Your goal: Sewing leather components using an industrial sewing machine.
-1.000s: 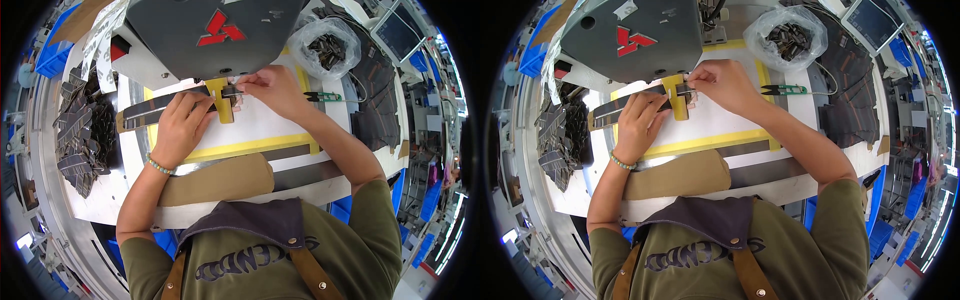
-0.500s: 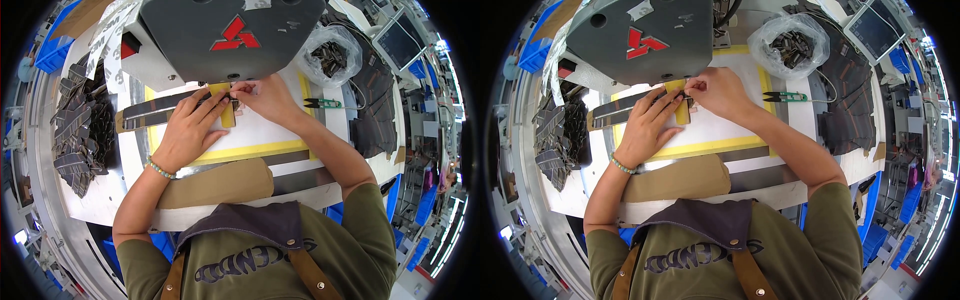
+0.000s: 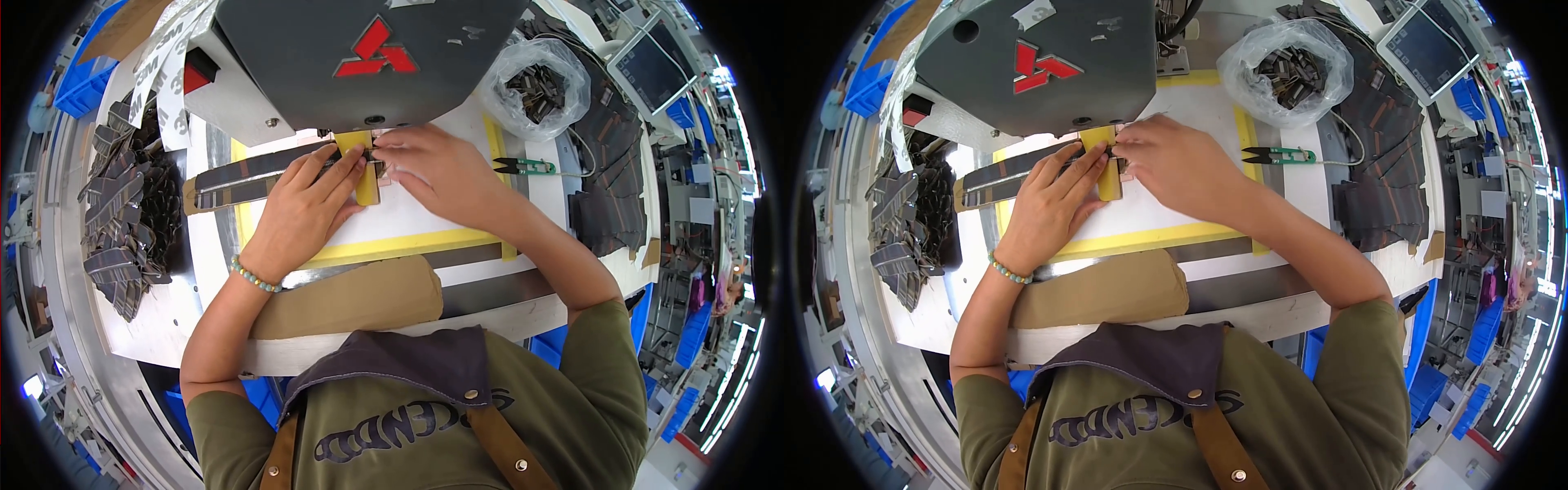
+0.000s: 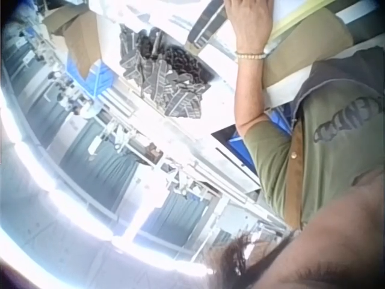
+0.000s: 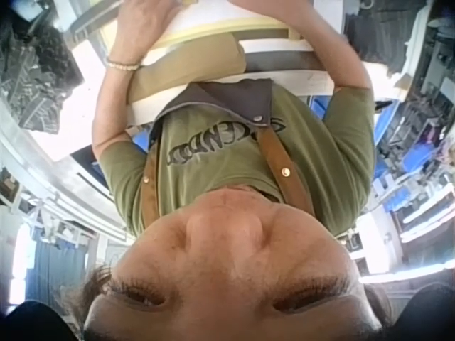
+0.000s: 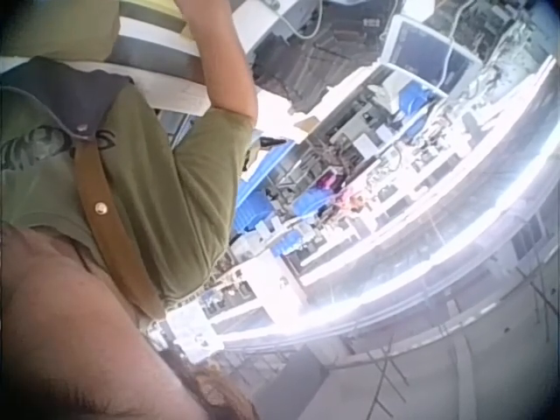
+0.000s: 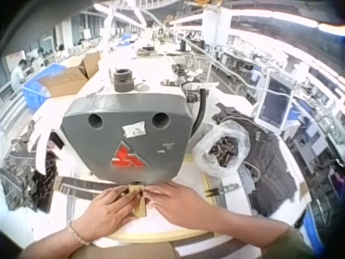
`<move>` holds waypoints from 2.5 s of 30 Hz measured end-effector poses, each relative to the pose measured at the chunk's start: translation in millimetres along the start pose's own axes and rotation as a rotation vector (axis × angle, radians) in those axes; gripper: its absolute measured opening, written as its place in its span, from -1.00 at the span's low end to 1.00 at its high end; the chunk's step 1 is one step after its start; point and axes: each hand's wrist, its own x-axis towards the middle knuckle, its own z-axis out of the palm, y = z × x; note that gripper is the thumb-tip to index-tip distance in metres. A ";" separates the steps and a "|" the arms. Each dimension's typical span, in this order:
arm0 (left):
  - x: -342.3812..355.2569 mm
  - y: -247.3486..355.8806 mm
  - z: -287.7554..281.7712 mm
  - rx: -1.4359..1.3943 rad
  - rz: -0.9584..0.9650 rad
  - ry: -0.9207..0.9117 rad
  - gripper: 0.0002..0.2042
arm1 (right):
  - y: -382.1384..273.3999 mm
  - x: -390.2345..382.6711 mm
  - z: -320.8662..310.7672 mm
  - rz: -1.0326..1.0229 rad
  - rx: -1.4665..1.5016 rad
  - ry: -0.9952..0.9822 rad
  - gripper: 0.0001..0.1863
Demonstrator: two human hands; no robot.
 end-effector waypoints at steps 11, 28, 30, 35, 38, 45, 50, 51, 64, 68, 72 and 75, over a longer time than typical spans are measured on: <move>-0.2 1.7 3.4 0.050 0.019 -0.008 -0.45 | 0.0 -22.4 12.9 -0.169 -0.218 0.007 -0.56; 12.7 -10.1 4.9 0.030 0.004 -0.041 -0.37 | 21.4 -8.1 13.6 0.001 -0.264 0.048 -0.40; 21.4 -16.4 9.0 0.019 -0.017 -0.059 -0.39 | 29.2 -2.2 11.1 0.014 -0.276 0.045 -0.41; 23.3 -21.1 12.6 0.021 -0.016 -0.051 -0.42 | 34.6 -0.9 10.1 -0.014 -0.306 0.051 -0.44; 22.5 -20.9 13.7 -0.021 -0.038 -0.060 -0.42 | 34.5 -1.5 10.3 -0.015 -0.289 0.057 -0.46; 25.8 -24.8 13.2 -0.029 -0.034 -0.057 -0.43 | 38.7 0.9 11.5 -0.020 -0.327 0.058 -0.46; 28.5 -26.2 12.5 -0.065 -0.097 -0.105 -0.45 | 40.9 3.4 12.9 0.013 -0.330 0.043 -0.45; 28.4 -26.4 12.2 -0.065 -0.087 -0.100 -0.45 | 41.1 3.0 14.0 0.036 -0.345 0.031 -0.45; 9.3 -14.2 13.5 -0.021 0.005 -0.042 -0.40 | 19.5 -24.9 18.8 -0.004 -0.298 0.032 -0.35; 6.8 -9.7 10.5 -0.059 -0.011 -0.045 -0.38 | 22.0 -52.0 -24.1 0.044 -0.146 -0.110 -0.48; 6.3 -9.3 8.9 -0.026 -0.015 -0.067 -0.38 | 33.0 -94.6 -114.2 0.213 -0.072 -0.006 -0.67; 6.4 -9.1 7.1 -0.012 -0.021 -0.103 -0.41 | 47.1 -136.4 -198.4 0.421 -0.153 -0.025 -0.74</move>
